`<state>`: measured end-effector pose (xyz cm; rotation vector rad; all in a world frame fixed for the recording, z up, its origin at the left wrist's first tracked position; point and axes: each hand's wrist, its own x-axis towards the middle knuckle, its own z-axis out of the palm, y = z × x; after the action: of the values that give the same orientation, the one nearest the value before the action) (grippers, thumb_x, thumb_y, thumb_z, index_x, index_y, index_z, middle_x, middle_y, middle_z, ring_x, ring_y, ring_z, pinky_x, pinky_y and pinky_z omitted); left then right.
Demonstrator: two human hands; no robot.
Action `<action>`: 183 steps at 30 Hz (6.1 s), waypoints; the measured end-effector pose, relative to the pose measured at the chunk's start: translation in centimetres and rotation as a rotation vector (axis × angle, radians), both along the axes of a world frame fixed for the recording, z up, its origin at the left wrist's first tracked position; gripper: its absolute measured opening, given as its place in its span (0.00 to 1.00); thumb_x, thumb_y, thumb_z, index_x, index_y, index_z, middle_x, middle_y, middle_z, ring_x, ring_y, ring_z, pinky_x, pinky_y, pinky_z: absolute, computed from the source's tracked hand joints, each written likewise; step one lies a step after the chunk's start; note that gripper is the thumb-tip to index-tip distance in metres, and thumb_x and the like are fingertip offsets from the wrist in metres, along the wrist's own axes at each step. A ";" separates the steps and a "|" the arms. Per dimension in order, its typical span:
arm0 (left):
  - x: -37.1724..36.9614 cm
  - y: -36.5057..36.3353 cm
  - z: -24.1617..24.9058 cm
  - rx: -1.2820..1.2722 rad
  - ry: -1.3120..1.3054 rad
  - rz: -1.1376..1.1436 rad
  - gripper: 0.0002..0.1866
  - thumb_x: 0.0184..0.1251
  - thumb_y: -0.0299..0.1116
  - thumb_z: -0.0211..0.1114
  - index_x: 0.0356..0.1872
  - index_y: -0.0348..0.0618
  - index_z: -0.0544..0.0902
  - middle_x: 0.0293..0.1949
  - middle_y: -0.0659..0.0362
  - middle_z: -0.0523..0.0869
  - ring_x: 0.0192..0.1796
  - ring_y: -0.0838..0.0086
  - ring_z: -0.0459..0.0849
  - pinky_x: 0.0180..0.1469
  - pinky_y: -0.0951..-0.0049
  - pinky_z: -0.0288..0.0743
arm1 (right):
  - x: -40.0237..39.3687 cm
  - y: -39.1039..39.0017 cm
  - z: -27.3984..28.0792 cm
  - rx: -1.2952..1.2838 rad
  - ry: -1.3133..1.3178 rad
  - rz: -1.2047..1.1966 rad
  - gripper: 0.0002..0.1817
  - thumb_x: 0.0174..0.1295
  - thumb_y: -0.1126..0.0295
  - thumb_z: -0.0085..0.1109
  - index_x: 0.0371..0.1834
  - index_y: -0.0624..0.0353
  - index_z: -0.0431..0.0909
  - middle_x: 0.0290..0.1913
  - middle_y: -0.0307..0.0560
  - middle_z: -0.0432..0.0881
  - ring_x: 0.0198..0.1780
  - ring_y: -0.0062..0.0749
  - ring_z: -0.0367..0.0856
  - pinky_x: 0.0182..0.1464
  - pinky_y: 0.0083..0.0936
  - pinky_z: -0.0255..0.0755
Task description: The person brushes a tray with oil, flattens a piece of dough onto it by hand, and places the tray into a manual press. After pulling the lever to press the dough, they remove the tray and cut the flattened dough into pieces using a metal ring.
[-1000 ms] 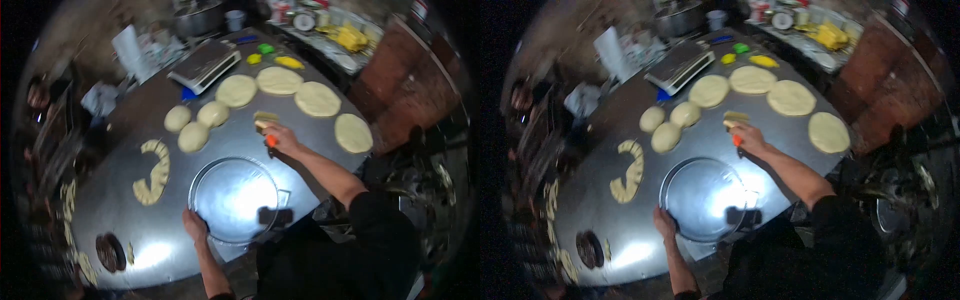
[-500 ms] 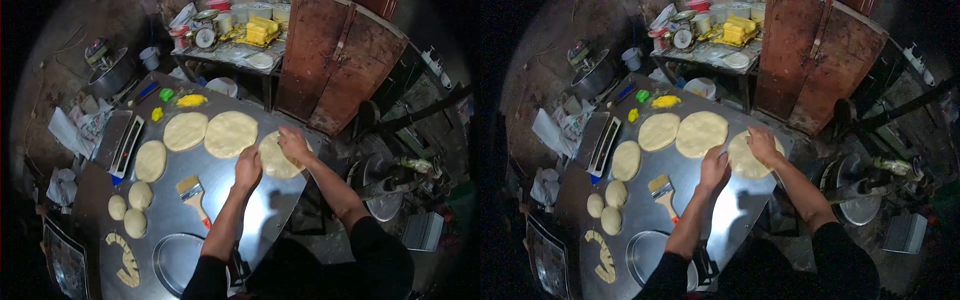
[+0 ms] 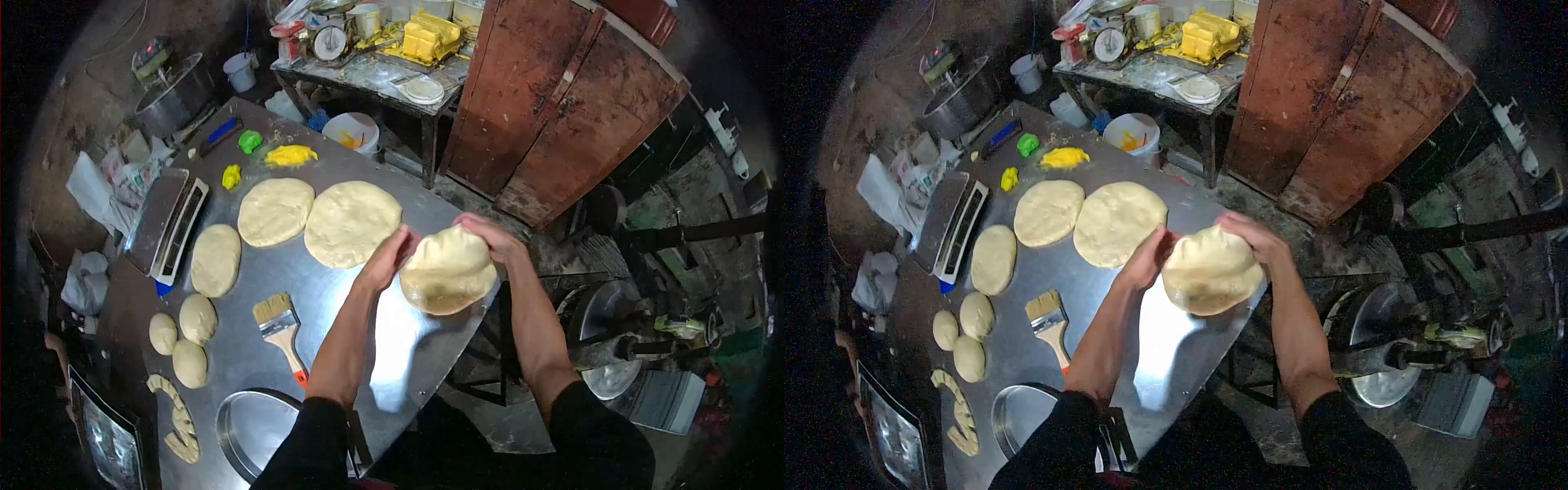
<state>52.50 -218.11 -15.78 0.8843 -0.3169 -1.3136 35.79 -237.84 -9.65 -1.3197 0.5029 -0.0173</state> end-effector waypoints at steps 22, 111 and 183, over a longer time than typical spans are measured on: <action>-8.5 44.6 22.6 0.261 -0.851 0.160 0.19 0.62 0.38 0.69 0.49 0.35 0.80 0.37 0.59 0.84 0.38 0.80 0.80 0.41 0.75 0.75 | -2.8 39.9 14.2 -0.101 -0.212 0.219 0.24 0.55 0.76 0.67 0.55 0.67 0.72 0.45 0.46 0.82 0.43 0.24 0.81 0.46 0.22 0.77; -15.4 48.3 0.8 0.559 -1.936 0.014 0.33 0.69 0.45 0.53 0.67 0.31 0.61 0.71 0.40 0.58 0.73 0.47 0.56 0.74 0.48 0.46 | -10.3 53.1 -5.8 -1.507 -0.068 0.267 0.37 0.67 0.50 0.46 0.70 0.70 0.57 0.73 0.67 0.52 0.75 0.64 0.45 0.73 0.58 0.39; -18.8 54.8 2.8 1.152 -1.860 0.374 0.23 0.65 0.23 0.48 0.62 0.31 0.68 0.63 0.43 0.72 0.67 0.51 0.68 0.70 0.49 0.54 | -4.2 51.1 1.4 -1.037 -0.189 0.747 0.34 0.71 0.51 0.40 0.70 0.68 0.57 0.73 0.61 0.55 0.77 0.48 0.44 0.76 0.46 0.39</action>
<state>33.65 -163.36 -12.97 2.8281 -0.7335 0.2186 31.61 -186.72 -8.25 -2.4273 -0.2537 0.2431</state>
